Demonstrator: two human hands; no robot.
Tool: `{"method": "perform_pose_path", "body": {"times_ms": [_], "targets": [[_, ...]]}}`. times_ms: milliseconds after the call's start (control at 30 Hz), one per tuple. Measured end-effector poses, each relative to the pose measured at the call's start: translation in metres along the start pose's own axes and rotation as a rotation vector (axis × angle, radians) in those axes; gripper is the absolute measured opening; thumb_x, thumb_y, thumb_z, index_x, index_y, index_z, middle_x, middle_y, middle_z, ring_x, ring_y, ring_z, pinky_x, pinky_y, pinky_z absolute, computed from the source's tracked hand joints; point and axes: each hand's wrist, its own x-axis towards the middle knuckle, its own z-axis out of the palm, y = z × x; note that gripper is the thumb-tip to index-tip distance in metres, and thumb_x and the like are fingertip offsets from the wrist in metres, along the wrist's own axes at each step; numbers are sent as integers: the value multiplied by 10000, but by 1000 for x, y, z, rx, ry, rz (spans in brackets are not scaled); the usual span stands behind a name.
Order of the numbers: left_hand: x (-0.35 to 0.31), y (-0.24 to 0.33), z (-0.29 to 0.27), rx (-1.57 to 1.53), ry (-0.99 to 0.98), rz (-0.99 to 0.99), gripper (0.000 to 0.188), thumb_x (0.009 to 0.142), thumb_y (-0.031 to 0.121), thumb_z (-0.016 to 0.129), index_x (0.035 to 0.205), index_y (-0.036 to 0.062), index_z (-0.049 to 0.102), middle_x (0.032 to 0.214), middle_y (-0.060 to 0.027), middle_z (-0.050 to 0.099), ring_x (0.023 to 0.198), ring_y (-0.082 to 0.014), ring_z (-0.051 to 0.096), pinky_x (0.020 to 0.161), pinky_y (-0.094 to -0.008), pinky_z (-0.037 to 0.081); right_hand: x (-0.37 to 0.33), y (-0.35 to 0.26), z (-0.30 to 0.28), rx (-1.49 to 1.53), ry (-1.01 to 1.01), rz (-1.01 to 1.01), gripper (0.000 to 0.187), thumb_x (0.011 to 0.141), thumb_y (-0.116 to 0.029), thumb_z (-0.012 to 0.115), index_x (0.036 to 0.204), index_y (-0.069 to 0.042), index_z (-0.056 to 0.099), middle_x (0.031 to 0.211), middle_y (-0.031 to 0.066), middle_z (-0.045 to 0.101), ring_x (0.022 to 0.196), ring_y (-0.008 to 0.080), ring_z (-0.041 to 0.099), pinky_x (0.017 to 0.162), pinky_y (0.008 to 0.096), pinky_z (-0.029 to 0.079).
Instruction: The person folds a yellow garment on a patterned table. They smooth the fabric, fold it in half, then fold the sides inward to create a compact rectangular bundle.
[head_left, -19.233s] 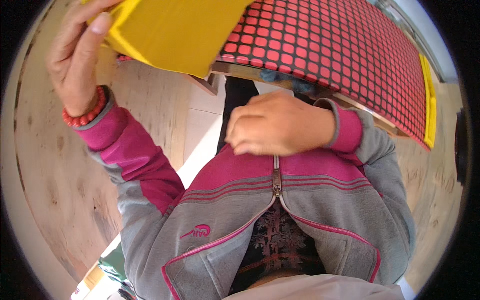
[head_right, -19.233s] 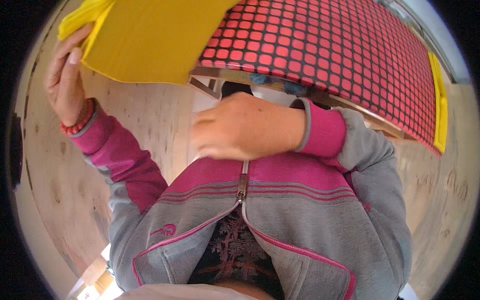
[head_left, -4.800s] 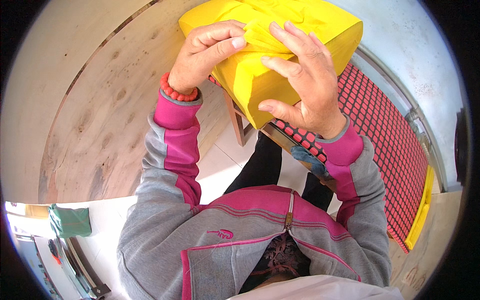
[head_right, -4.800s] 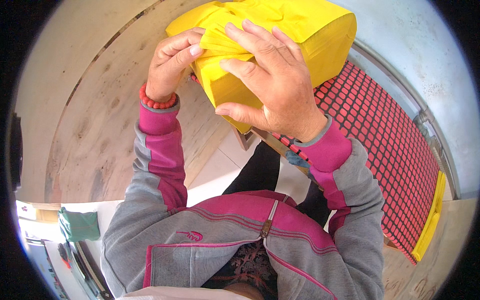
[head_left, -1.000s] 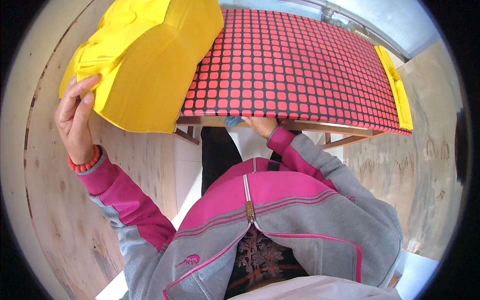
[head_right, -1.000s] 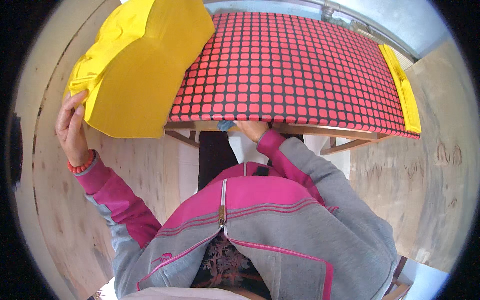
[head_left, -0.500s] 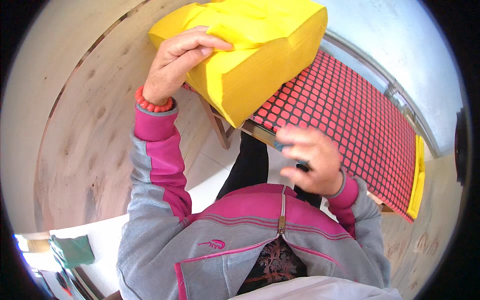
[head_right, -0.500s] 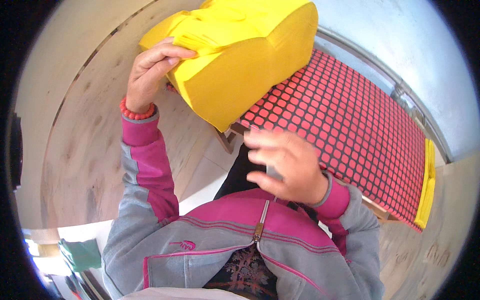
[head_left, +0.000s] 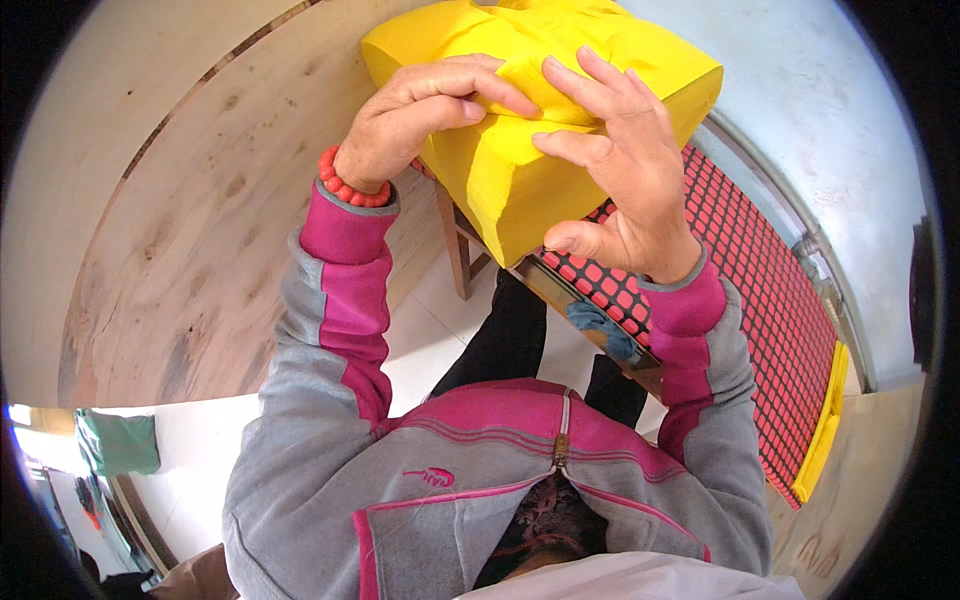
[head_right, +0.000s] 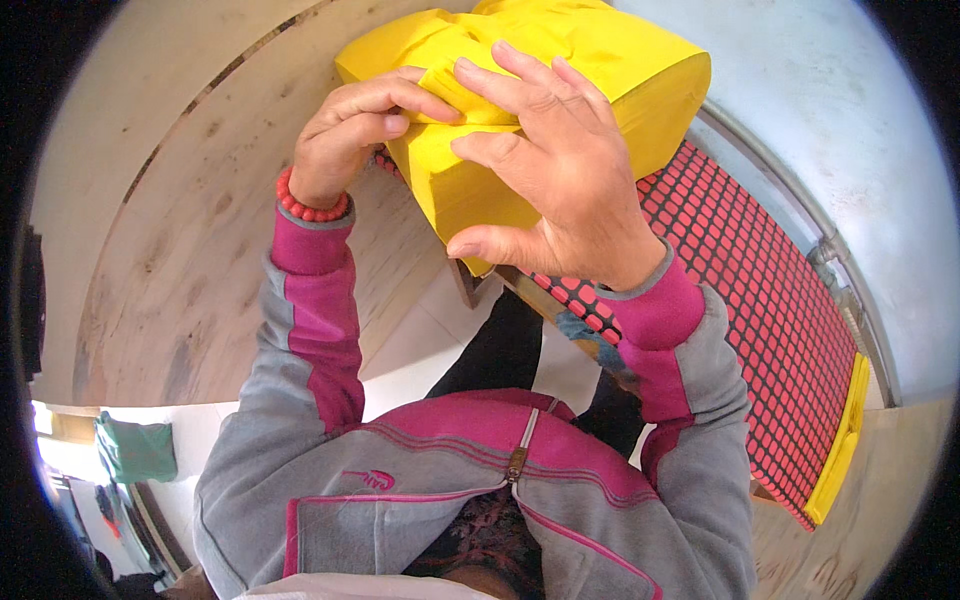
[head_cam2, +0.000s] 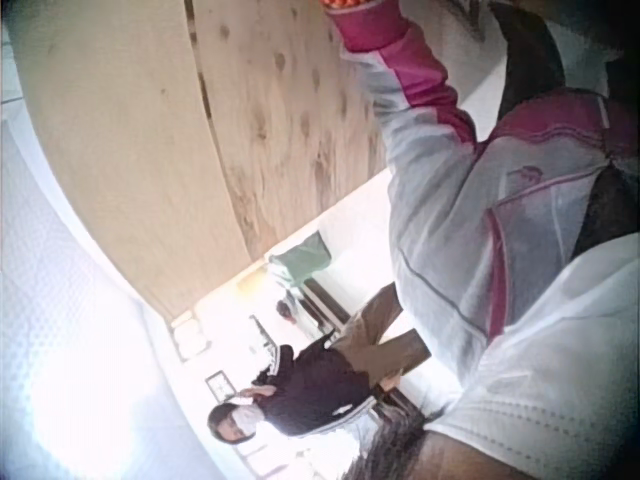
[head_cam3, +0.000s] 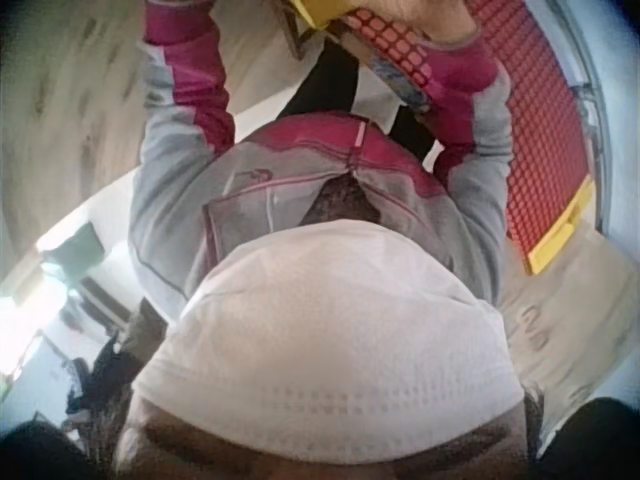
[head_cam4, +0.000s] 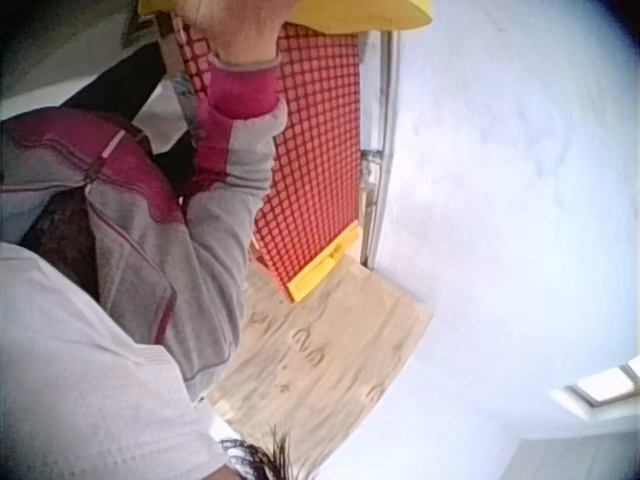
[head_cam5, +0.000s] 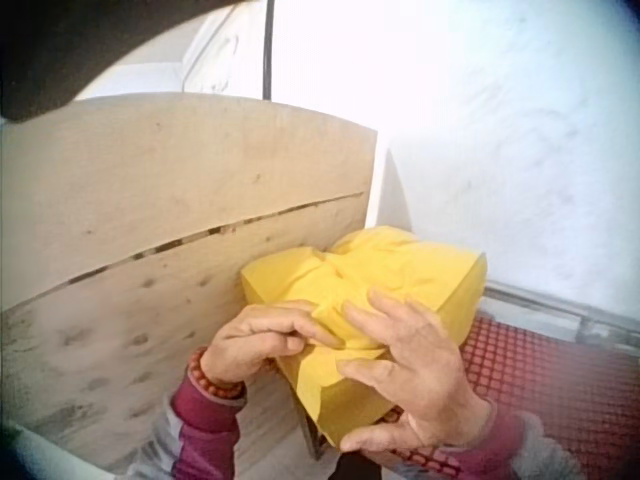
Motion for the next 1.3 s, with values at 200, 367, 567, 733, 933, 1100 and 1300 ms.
{"method": "perform_pose_path", "body": {"times_ms": [200, 367, 567, 733, 933, 1100, 1300], "targets": [[1, -5, -2, -99, -20, 39, 347, 869, 91, 481, 1100, -34, 708, 1183, -117, 726, 1216, -227, 576, 1186, -371, 289, -5, 2, 5, -28, -5, 33, 691, 801, -695, 674, 1122, -84, 709, 1429, 164, 572, 1348, 414, 504, 1113, 579, 356], [1, -8, -3, -166, -51, 48, 375, 850, 52, 490, 1156, -24, 694, 1209, -112, 711, 1241, -236, 566, 1174, -379, 308, -6, 4, 7, -2, 12, 44, 693, 809, -687, 674, 1143, -81, 706, 1431, 168, 569, 1351, 414, 501, 1111, 578, 358], [0, -11, -3, -148, -39, 73, 381, 845, 7, 499, 1171, -13, 694, 1218, -110, 706, 1245, -226, 567, 1152, -365, 336, -9, 6, 10, 11, 27, 39, 695, 823, -679, 670, 1184, -85, 688, 1435, 173, 565, 1355, 410, 499, 1112, 575, 358], [0, -10, 1, -173, -5, 89, 252, 932, 9, 575, 1150, -6, 700, 1188, -94, 711, 1186, -196, 602, 1128, -353, 362, -9, 6, 11, 21, 45, 41, 678, 826, -654, 686, 1197, -86, 678, 1420, 179, 575, 1346, 411, 508, 1104, 569, 371], [2, -7, 17, -205, 137, 33, 124, 974, 79, 673, 1068, 2, 699, 1002, -28, 691, 993, -110, 620, 891, -255, 478, -7, 5, 8, 107, 212, 25, 602, 795, -589, 757, 1132, -95, 689, 1397, 189, 596, 1325, 395, 539, 1084, 559, 398], [4, -6, 20, -179, 199, 53, 103, 988, 97, 667, 1002, -3, 689, 954, -2, 669, 894, -74, 600, 799, -232, 479, -8, 1, 2, 3, 60, 11, 608, 846, -626, 692, 1117, -82, 693, 1407, 205, 590, 1325, 412, 540, 1100, 553, 386], [3, -6, 19, -180, 182, 40, 122, 1006, 104, 641, 990, -11, 681, 947, 3, 660, 888, -79, 595, 795, -243, 479, -9, 2, 7, -34, 29, 25, 631, 879, -656, 642, 1131, -80, 692, 1411, 219, 585, 1327, 430, 534, 1107, 559, 377]]}}
